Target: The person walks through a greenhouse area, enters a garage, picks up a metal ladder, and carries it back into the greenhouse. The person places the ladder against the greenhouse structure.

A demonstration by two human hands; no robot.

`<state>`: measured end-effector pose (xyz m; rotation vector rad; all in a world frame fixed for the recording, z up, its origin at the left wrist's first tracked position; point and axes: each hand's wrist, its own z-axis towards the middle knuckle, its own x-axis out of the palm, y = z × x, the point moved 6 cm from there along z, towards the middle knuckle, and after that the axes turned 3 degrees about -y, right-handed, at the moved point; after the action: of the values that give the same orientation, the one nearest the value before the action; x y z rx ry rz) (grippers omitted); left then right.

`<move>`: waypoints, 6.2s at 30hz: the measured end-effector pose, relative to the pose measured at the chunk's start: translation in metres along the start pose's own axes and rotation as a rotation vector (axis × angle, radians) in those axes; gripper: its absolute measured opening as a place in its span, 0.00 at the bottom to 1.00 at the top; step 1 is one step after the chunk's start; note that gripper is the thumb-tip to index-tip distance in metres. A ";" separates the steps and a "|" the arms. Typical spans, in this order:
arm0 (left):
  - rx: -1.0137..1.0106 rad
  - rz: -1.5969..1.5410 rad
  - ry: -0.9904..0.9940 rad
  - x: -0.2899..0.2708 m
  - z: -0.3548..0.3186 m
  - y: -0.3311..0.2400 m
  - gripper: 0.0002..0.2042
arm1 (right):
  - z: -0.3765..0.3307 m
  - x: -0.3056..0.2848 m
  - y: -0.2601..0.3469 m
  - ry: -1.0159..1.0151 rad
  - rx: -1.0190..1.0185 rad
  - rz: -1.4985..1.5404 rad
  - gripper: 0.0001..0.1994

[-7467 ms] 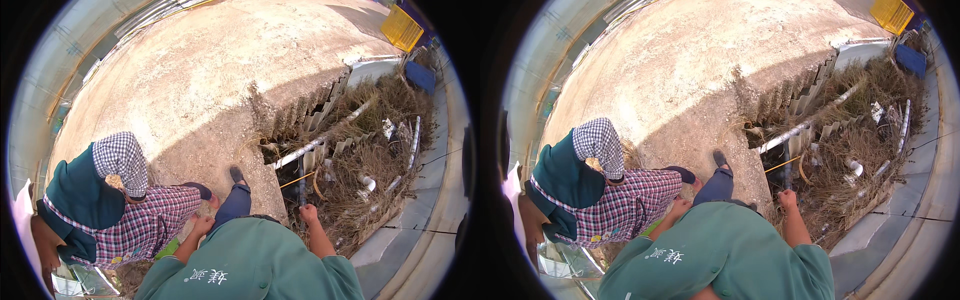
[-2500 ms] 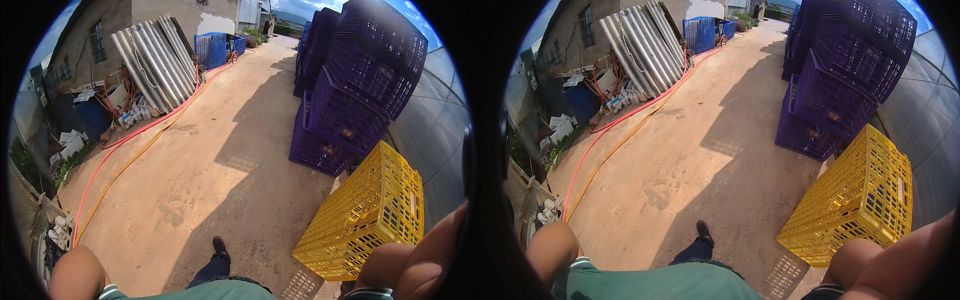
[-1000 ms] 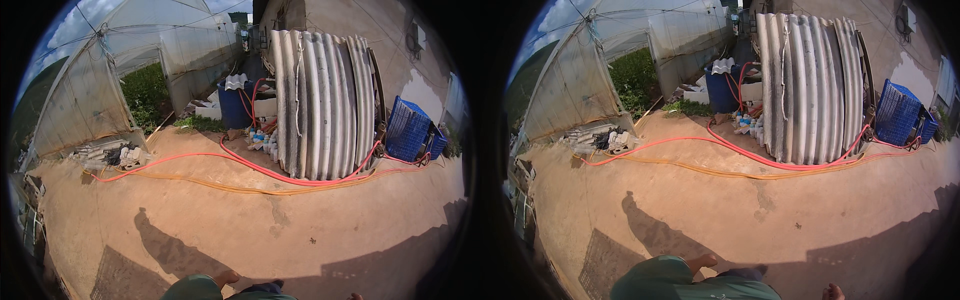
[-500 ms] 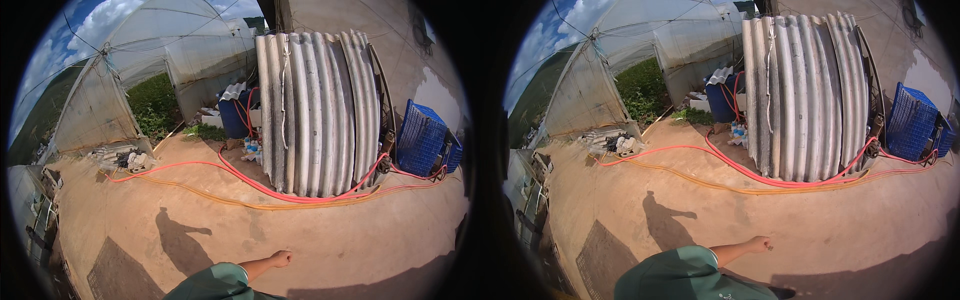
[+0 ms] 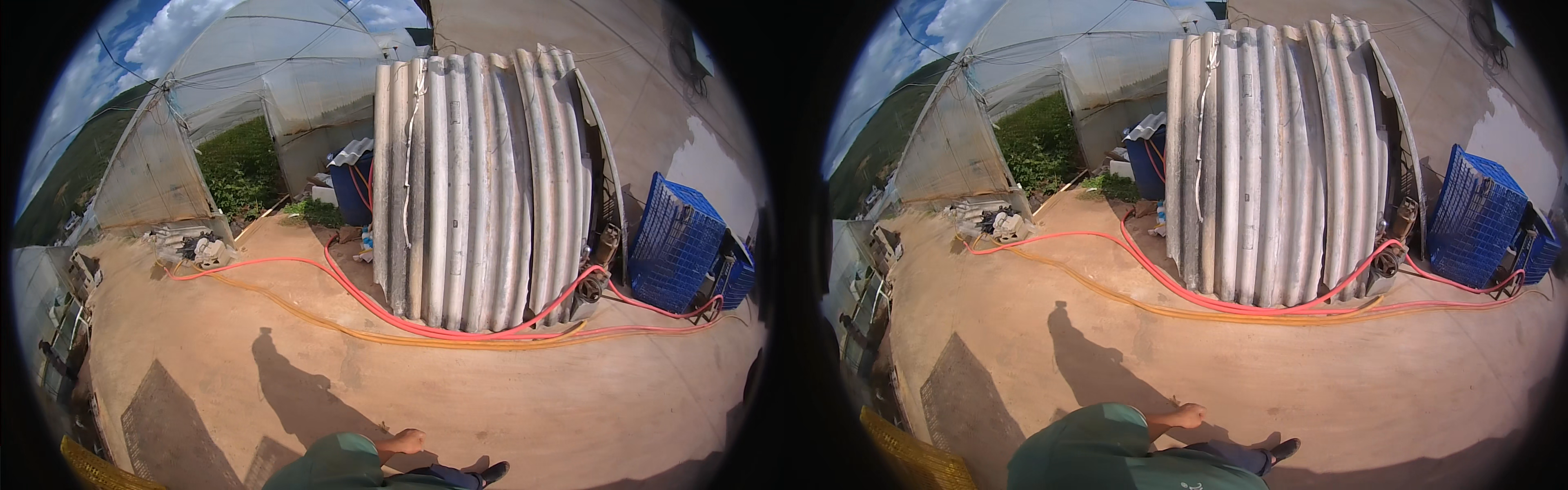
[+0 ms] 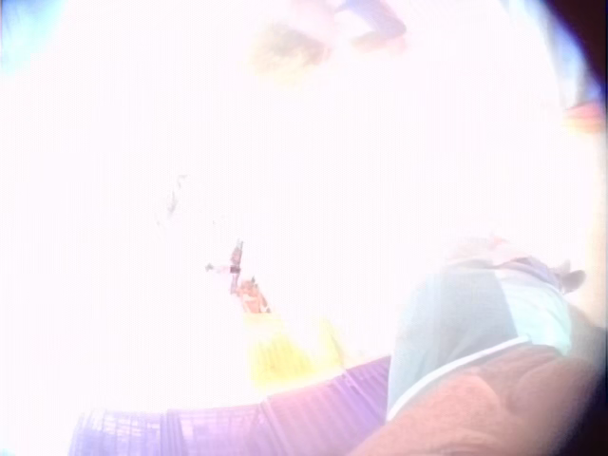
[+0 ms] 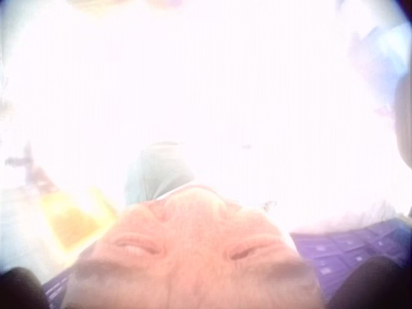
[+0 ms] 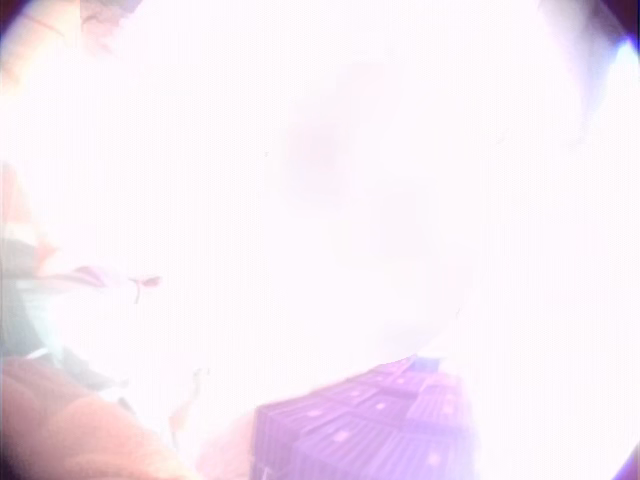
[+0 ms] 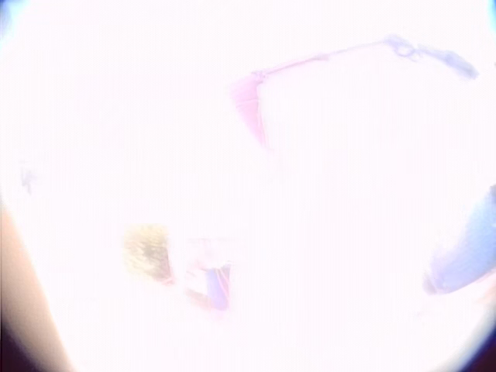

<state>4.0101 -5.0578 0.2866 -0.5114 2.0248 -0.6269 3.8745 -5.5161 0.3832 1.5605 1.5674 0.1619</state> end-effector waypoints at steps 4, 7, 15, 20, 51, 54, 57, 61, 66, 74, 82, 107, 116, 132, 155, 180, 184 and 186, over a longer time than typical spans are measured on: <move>0.148 -0.076 -0.061 0.068 0.100 -0.112 0.07 | 0.043 -0.142 -0.112 -0.224 0.242 0.170 0.16; -0.003 -0.091 0.292 0.132 0.178 -0.201 0.06 | 0.025 -0.196 -0.179 -0.289 0.451 0.255 0.16; 0.310 0.218 0.602 0.225 0.349 -0.538 0.05 | 0.010 -0.221 -0.281 -0.585 0.808 0.809 0.14; 0.210 0.027 0.478 0.297 0.433 -0.706 0.06 | 0.090 -0.238 -0.338 -0.128 0.966 0.553 0.09; 0.248 -0.013 0.592 0.794 0.862 -1.596 0.07 | 0.765 -1.159 -0.266 -0.287 0.877 0.660 0.17; 0.117 -0.017 0.520 0.835 0.891 -1.652 0.07 | 0.858 -1.262 -0.289 -0.325 0.900 0.641 0.17; 0.028 0.188 0.548 0.863 0.901 -1.702 0.07 | 0.953 -1.400 -0.302 -0.445 0.863 0.861 0.16; 0.022 0.109 0.505 0.906 0.930 -1.790 0.07 | 1.076 -1.634 -0.278 -0.536 0.553 0.719 0.16; -0.084 -0.007 0.520 1.012 1.006 -1.915 0.08 | 1.227 -1.876 -0.251 -0.653 0.332 0.414 0.16; 0.015 0.115 0.643 1.154 1.151 -2.196 0.08 | 1.348 -1.985 -0.266 -0.489 0.637 0.598 0.16; 0.344 0.016 0.578 1.311 1.335 -2.544 0.08 | 1.475 -2.068 -0.322 -0.376 0.741 0.564 0.17; 0.063 -0.092 0.521 1.658 1.726 -3.240 0.06 | 2.084 -2.935 -0.239 -0.322 0.717 0.526 0.17; 0.310 -0.085 0.461 1.812 1.937 -3.562 0.06 | 2.296 -3.104 -0.254 -0.277 0.866 0.638 0.15; 0.378 0.017 1.160 2.067 2.034 -4.091 0.16 | 2.749 -3.710 -0.013 0.126 0.181 0.695 0.15; 0.523 0.495 0.886 2.374 2.406 -4.748 0.19 | 3.266 -4.380 -0.009 -0.226 -0.027 0.604 0.17; 0.834 0.418 1.257 2.836 2.747 -5.601 0.21 | 3.854 -5.177 -0.018 -0.497 -0.072 0.864 0.18; 0.399 0.221 1.183 2.914 2.812 -5.686 0.19 | 3.954 -5.281 -0.043 -0.461 -0.038 0.694 0.17; 0.423 0.123 1.130 2.931 2.834 -5.744 0.19 | 3.994 -5.336 -0.044 -0.393 0.042 0.757 0.17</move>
<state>5.6569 -11.8979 0.6286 0.3276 2.7773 -1.4367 5.4046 -12.0012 0.5521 2.0096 0.6343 0.2195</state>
